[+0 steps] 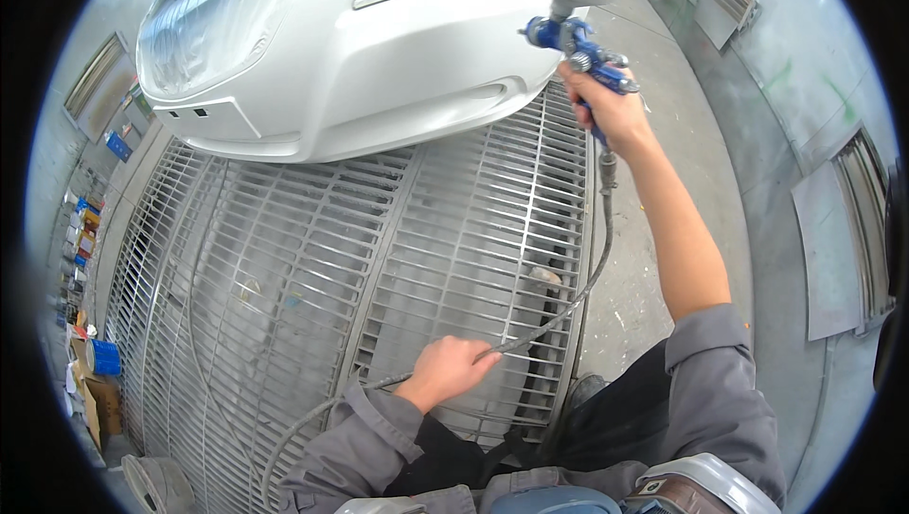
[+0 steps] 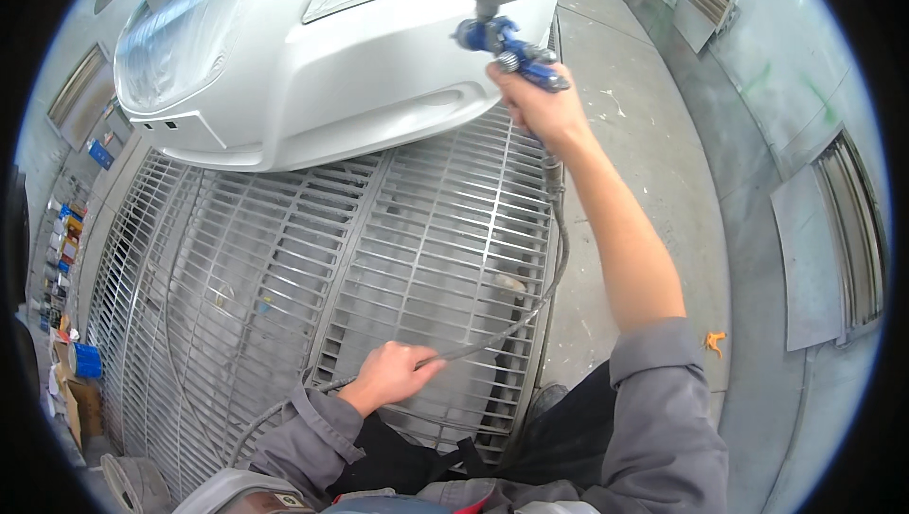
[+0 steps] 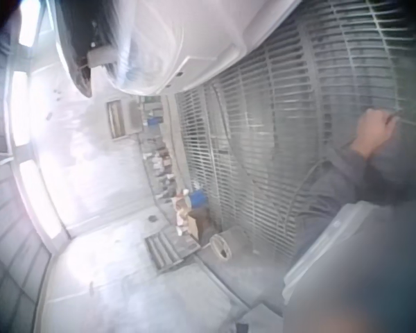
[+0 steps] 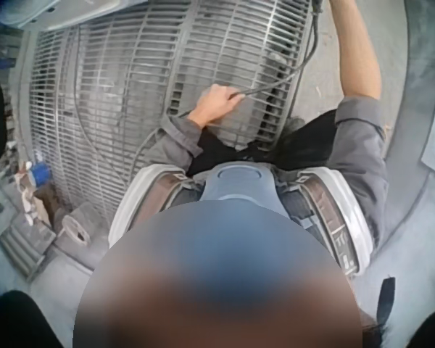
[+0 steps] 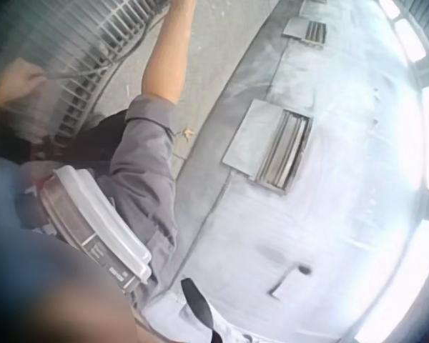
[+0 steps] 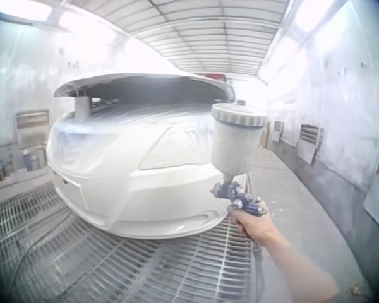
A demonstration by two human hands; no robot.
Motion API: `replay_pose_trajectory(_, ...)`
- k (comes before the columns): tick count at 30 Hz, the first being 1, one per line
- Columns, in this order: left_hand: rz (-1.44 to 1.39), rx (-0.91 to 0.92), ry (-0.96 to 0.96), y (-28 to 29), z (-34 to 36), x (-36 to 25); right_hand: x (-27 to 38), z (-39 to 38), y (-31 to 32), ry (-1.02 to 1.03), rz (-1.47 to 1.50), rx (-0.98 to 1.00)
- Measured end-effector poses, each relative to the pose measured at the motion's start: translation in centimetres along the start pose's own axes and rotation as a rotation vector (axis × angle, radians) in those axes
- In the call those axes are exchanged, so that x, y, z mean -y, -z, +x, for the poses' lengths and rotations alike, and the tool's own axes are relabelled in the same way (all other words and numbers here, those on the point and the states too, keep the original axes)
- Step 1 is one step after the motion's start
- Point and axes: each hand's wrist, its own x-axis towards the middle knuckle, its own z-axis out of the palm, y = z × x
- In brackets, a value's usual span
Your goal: The person uses a spray gun to apply white paint to a car hood in a paint booth. The hood is masked with plastic and tape, and the person moves the spray gun in steady passes across the surface. The person then refills the spray gun from a paint can.
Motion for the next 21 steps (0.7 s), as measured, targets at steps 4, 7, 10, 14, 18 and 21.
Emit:
replay_pose_trajectory(4, 0.038, -0.055, -0.039, -0.8, 1.6, -2.4, -1.7, 2.2, 6.7, 0.03, 0.071, -0.094)
replay_pose_trajectory(7, 0.038, -0.146, -0.081, -1.2, 2.5, -4.0, -2.6, 4.0, 11.0, 0.058, 0.06, -0.162)
replay_pose_trajectory(10, 0.073, -0.25, -0.129, -0.6, 2.9, -5.4, -3.9, 6.0, 14.4, 0.063, 0.065, -0.168)
replay_pose_trajectory(14, 0.155, -0.285, -0.13, 1.3, 3.1, -7.4, -4.9, 7.9, 17.7, 0.1, 0.066, -0.322)
replay_pose_trajectory(18, 0.167, -0.385, -0.098, 2.2, 2.3, -8.6, -7.1, 7.6, 17.8, 0.106, -0.085, -0.547)
replay_pose_trajectory(21, 0.169, -0.399, -0.085, 1.8, 1.2, -7.7, -9.6, 4.9, 14.3, 0.095, -0.124, -0.591)
